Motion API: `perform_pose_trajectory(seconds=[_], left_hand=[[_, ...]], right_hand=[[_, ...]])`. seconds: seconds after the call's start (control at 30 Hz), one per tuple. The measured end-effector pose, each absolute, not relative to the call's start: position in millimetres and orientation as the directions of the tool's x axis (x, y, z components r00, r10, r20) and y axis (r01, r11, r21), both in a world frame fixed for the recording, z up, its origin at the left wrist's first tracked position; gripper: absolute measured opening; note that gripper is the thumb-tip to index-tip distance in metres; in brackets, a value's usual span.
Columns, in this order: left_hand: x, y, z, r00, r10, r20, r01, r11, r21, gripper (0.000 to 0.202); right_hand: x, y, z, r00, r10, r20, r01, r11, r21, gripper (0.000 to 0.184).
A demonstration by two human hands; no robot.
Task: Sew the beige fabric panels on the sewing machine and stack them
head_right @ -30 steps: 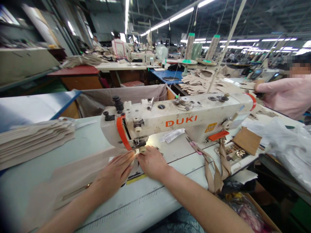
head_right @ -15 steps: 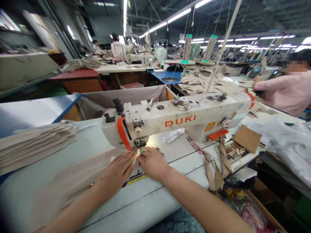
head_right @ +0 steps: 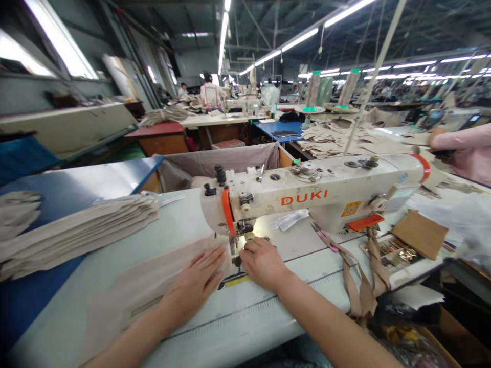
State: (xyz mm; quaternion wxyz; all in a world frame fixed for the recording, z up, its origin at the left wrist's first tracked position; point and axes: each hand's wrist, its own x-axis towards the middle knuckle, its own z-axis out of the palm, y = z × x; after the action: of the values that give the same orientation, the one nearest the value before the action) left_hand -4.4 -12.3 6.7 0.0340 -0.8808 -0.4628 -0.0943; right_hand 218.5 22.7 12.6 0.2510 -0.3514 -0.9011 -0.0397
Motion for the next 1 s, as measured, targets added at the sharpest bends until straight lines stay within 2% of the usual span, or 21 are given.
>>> perform_pose_trajectory(seconds=[0.07, 0.13, 0.2, 0.27, 0.3, 0.4, 0.47, 0.5, 0.6, 0.67, 0.7, 0.73, 0.77, 0.87, 0.93, 1.0], left_hand=[[-11, -33, 11, 0.559, 0.802, 0.21, 0.819, -0.574, 0.013, 0.046], [-18, -51, 19, 0.51, 0.81, 0.29, 0.85, -0.527, -0.021, 0.052], [-26, -67, 27, 0.381, 0.827, 0.413, 0.914, -0.403, -0.037, 0.062], [-38, -84, 29, 0.275, 0.846, 0.458, 0.955, -0.295, -0.028, 0.077], [-45, -95, 27, 0.27, 0.869, 0.415, 0.958, -0.285, -0.027, 0.086], [-66, -134, 9, 0.377, 0.917, 0.127, 0.926, -0.376, -0.036, 0.105], [-79, -160, -3, 0.416, 0.909, 0.016, 0.909, -0.416, -0.036, 0.097], [-87, -169, -5, 0.422, 0.906, 0.027, 0.907, -0.421, -0.035, 0.088], [-117, -170, 20, 0.358, 0.906, 0.223, 0.931, -0.366, -0.01, 0.057], [-143, -145, 63, 0.166, 0.905, 0.391, 0.983, -0.184, 0.009, 0.04], [-156, -126, 89, -0.012, 0.871, 0.492, 1.0, 0.002, 0.021, 0.035], [-169, -105, 116, -0.179, 0.824, 0.538, 0.982, 0.186, 0.042, 0.035], [-181, -83, 140, -0.242, 0.783, 0.573, 0.964, 0.261, 0.051, 0.037], [-209, -18, 183, -0.28, 0.754, 0.594, 0.946, 0.321, 0.037, 0.045], [-220, 16, 181, -0.296, 0.785, 0.545, 0.94, 0.342, 0.018, 0.048], [-226, 38, 158, -0.316, 0.826, 0.467, 0.935, 0.356, 0.003, 0.047]], right_hand=[[220, 21, 11, -0.625, 0.576, 0.527, 0.613, 0.78, -0.125, 0.017], [221, 20, 11, -0.623, 0.544, 0.562, 0.572, 0.807, -0.146, 0.019], [221, 20, 12, -0.624, 0.521, 0.582, 0.54, 0.826, -0.161, 0.021], [221, 18, 13, -0.632, 0.507, 0.587, 0.519, 0.839, -0.166, 0.022], [221, 18, 13, -0.636, 0.502, 0.587, 0.513, 0.842, -0.165, 0.022], [223, 15, 11, -0.635, 0.499, 0.59, 0.517, 0.842, -0.156, 0.021], [223, 15, 8, -0.628, 0.494, 0.601, 0.525, 0.839, -0.142, 0.021], [224, 15, 6, -0.626, 0.489, 0.608, 0.525, 0.841, -0.135, 0.02], [224, 15, 2, -0.632, 0.481, 0.607, 0.514, 0.847, -0.135, 0.02], [224, 15, 2, -0.635, 0.479, 0.606, 0.507, 0.85, -0.141, 0.021], [224, 15, 2, -0.633, 0.477, 0.61, 0.504, 0.852, -0.143, 0.022], [224, 15, 2, -0.631, 0.476, 0.612, 0.503, 0.852, -0.144, 0.023], [224, 15, 2, -0.629, 0.474, 0.616, 0.502, 0.853, -0.144, 0.025], [224, 15, 1, -0.625, 0.478, 0.617, 0.508, 0.849, -0.143, 0.027], [224, 16, -2, -0.615, 0.485, 0.622, 0.523, 0.841, -0.14, 0.027], [224, 16, -5, -0.604, 0.491, 0.628, 0.537, 0.833, -0.134, 0.026]])
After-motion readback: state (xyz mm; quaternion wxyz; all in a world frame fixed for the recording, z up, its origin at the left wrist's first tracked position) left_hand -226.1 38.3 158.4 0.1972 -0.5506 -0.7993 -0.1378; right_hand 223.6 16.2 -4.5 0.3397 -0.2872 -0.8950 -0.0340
